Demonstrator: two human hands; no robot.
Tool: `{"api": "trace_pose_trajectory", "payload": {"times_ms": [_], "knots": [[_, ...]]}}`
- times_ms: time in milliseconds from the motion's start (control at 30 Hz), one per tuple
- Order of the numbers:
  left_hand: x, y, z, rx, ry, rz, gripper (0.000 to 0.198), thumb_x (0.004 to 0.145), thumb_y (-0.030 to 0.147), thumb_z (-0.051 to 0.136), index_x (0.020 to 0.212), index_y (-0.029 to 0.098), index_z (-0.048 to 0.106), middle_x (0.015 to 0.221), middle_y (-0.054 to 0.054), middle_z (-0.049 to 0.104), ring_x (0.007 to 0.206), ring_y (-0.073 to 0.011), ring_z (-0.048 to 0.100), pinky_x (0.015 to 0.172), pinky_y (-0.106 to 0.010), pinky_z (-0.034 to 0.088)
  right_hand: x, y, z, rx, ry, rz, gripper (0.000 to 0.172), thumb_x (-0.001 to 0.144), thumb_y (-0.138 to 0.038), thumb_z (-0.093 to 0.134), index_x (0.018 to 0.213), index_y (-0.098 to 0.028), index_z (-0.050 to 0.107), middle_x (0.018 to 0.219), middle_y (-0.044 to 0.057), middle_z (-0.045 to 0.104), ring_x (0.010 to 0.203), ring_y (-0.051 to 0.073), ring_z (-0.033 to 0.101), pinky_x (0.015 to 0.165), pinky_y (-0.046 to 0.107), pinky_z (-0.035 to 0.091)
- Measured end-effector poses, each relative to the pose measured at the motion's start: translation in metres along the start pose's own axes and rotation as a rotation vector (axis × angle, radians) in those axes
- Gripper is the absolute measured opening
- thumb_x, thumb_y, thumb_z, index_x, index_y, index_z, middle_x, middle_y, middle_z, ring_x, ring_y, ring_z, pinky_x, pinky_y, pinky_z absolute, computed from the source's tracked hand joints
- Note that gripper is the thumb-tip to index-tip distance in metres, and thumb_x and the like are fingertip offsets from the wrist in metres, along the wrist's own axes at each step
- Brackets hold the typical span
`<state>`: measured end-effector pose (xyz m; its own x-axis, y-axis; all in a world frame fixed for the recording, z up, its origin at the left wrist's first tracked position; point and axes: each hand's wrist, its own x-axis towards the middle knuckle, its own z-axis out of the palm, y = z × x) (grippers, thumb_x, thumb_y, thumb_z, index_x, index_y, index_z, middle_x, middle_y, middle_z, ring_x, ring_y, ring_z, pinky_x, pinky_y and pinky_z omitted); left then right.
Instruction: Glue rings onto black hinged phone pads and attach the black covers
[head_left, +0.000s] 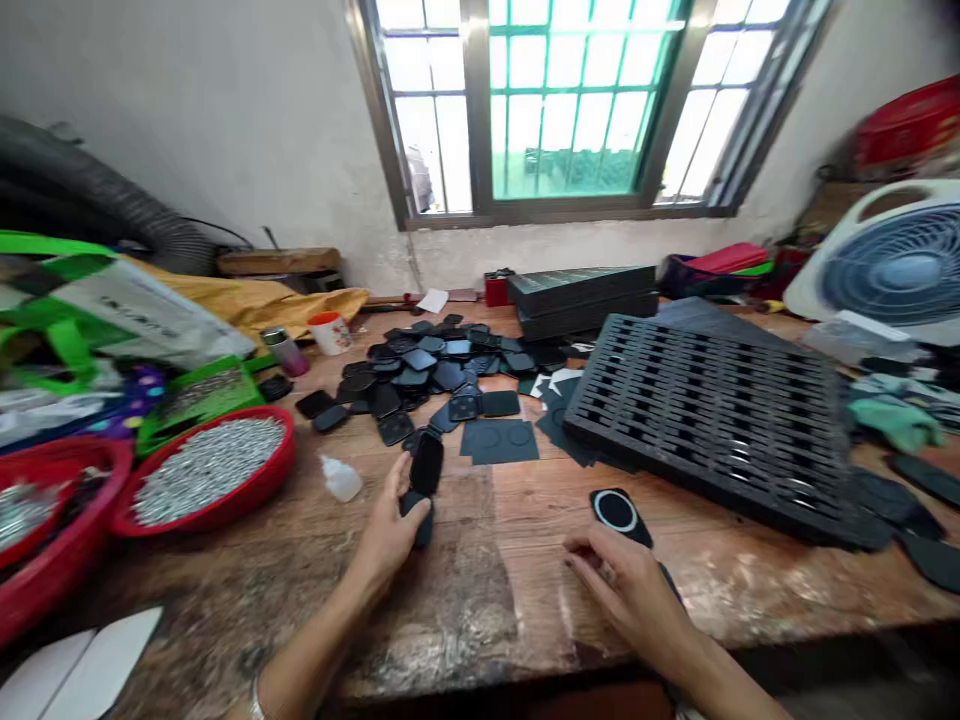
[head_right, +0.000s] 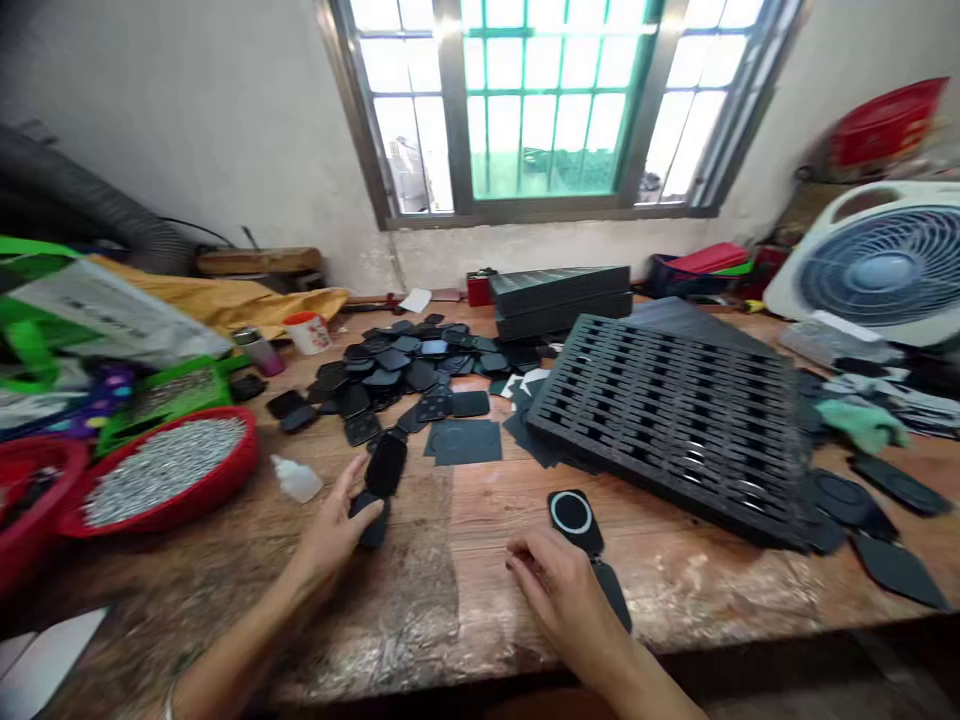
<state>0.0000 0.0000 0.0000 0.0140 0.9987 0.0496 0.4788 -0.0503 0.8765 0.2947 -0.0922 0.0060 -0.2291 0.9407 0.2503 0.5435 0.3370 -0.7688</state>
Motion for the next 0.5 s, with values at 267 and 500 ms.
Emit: {"api": "trace_pose_trajectory", "payload": {"times_ms": [267,500], "knots": [[0.005,0.012,0.01,0.455,0.17,0.388,0.046,0.085,0.03,0.05,0.129,0.016,0.048,0.141,-0.014,0.041,0.134,-0.0297,0.033,0.11,-0.048,0.029,0.016,0.019,-0.044,-0.132,0.114,0.121,0.013,0.089,-0.024,0.048,0.084,-0.019,0.058,0.077,0.002,0.061,0.069,0.016,0.057,0.065,0.027,0.044],[-0.023,0.018,0.037,0.792,-0.125,0.292,0.044,0.086,0.029,0.052,0.129,0.019,0.052,0.145,-0.014,0.04,0.137,-0.0352,0.025,0.11,-0.056,0.021,0.104,0.027,-0.012,-0.363,-0.114,0.01,0.027,0.085,-0.015,0.047,0.108,-0.014,0.062,0.108,0.013,0.065,0.103,0.023,0.058,0.088,0.034,0.043]]}}
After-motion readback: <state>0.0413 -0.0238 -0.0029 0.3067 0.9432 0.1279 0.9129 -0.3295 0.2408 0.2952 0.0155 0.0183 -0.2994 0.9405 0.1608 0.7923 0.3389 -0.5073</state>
